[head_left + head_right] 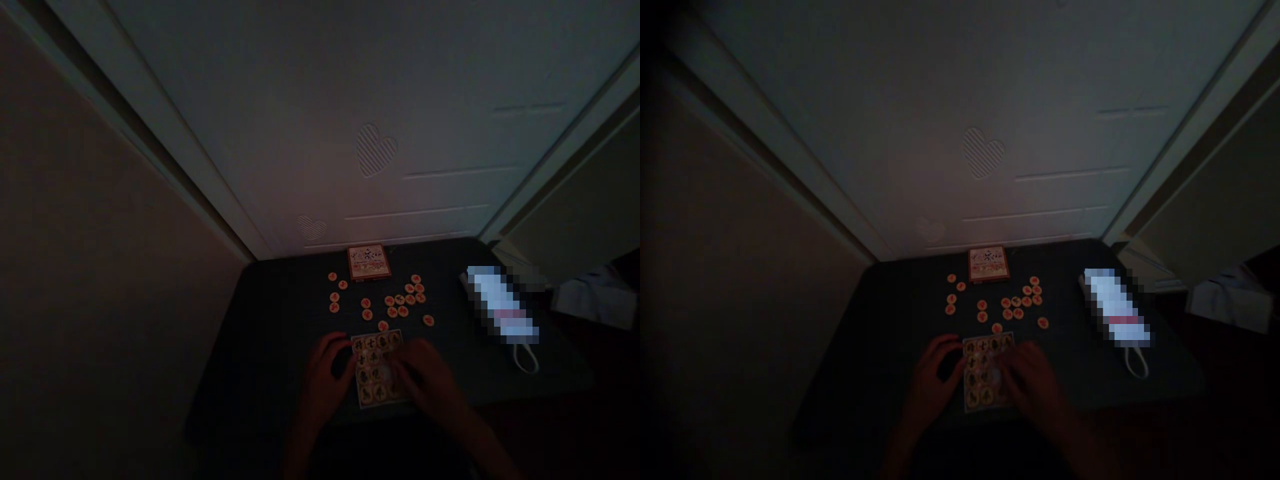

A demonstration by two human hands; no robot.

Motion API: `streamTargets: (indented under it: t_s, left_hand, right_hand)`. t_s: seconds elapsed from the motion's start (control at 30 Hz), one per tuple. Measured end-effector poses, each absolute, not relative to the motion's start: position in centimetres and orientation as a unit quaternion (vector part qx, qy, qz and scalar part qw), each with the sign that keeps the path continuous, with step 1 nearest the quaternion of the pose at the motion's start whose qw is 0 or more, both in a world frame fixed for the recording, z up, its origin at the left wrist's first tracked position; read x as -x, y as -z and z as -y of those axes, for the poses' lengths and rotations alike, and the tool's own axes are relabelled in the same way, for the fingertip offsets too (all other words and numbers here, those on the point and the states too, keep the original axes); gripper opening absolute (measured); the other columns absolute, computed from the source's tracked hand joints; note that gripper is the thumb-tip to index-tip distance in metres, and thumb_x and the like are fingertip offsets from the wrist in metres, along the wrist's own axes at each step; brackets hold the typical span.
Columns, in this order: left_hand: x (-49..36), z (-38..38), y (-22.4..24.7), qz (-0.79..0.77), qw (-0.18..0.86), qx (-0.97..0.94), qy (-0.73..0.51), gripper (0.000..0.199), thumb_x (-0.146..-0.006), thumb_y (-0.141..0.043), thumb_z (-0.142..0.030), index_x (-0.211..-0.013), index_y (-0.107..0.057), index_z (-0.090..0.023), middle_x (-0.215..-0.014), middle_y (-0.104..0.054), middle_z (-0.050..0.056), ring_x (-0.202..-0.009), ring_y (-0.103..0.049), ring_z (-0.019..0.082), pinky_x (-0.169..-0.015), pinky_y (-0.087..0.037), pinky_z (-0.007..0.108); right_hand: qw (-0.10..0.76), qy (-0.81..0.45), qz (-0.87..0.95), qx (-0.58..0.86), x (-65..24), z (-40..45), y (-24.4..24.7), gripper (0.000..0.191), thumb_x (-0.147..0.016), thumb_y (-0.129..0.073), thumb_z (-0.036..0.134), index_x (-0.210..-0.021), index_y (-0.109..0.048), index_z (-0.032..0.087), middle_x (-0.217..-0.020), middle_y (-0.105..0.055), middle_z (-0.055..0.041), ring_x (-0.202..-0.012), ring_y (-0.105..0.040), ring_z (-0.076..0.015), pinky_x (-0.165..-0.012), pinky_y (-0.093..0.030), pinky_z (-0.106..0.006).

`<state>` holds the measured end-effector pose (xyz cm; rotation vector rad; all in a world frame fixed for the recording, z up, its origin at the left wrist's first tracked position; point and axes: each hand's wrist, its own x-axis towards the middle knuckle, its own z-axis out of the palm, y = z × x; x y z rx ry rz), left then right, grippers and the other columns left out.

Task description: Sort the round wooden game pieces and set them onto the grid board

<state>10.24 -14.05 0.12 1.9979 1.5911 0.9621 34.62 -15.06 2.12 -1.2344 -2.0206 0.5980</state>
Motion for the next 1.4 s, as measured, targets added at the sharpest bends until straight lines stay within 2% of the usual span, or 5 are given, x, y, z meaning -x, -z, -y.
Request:
streamTargets:
  t_s: [0.17,0.6,0.93,1.17,1.4]
  left_hand:
    - [-11.7,15.2,-1.4,-0.526,0.179,-0.765,-0.327,0.023,-0.091,-0.064,-0.023,-0.112,-0.070,-0.031,-0.134,-0.060,0.006,-0.130,-0.050,0.030,-0.107,-0.047,0.053]
    - [-14.6,15.1,-1.5,-0.538,0.200,-0.770,-0.279,0.023,-0.084,-0.066,-0.012,-0.101,-0.070,-0.026,-0.160,-0.034,0.003,-0.150,-0.022,0.035,-0.114,-0.037,0.062]
    - [-14.3,15.1,-1.1,-0.536,0.176,-0.776,-0.281,0.023,-0.089,-0.059,-0.012,-0.102,-0.070,-0.027,-0.158,-0.039,0.004,-0.149,-0.025,0.032,-0.113,-0.039,0.060]
    - [-11.1,14.2,-0.2,-0.555,0.166,-0.744,-0.334,0.011,-0.094,-0.060,-0.024,-0.099,-0.070,-0.027,-0.144,-0.054,0.006,-0.137,-0.044,0.029,-0.110,-0.043,0.057]
    - [-9.8,13.7,0.6,-0.585,0.169,-0.698,-0.376,0.013,-0.095,-0.057,-0.029,-0.098,-0.069,-0.025,-0.122,-0.065,0.008,-0.116,-0.061,0.026,-0.101,-0.051,0.050]
  right_hand:
    - [0.406,-0.196,0.709,0.542,-36.3,14.7,-0.5,0.019,-0.098,-0.055,0.029,-0.108,-0.070,0.025,-0.102,-0.074,-0.0081,-0.096,-0.067,-0.0249,-0.087,-0.055,-0.043]
    - [0.397,-0.238,0.709,0.533,-36.8,14.3,1.0,0.020,-0.098,-0.055,0.031,-0.108,-0.071,0.024,-0.104,-0.073,-0.0073,-0.097,-0.069,-0.0226,-0.087,-0.057,-0.037]
    - [0.409,-0.241,0.708,0.523,-36.8,14.2,1.4,0.018,-0.098,-0.056,0.030,-0.106,-0.070,0.025,-0.102,-0.072,-0.0073,-0.096,-0.068,-0.0233,-0.087,-0.056,-0.038]
    - [0.418,-0.196,0.697,0.549,-38.1,12.6,0.0,0.018,-0.097,-0.056,0.031,-0.105,-0.071,0.026,-0.104,-0.074,-0.0059,-0.099,-0.068,-0.0243,-0.092,-0.053,-0.040]
    - [0.282,-0.153,0.786,0.528,-39.4,6.0,-3.9,0.016,-0.097,-0.058,0.025,-0.100,-0.072,0.022,-0.107,-0.074,-0.0066,-0.106,-0.063,-0.0246,-0.095,-0.048,-0.040]
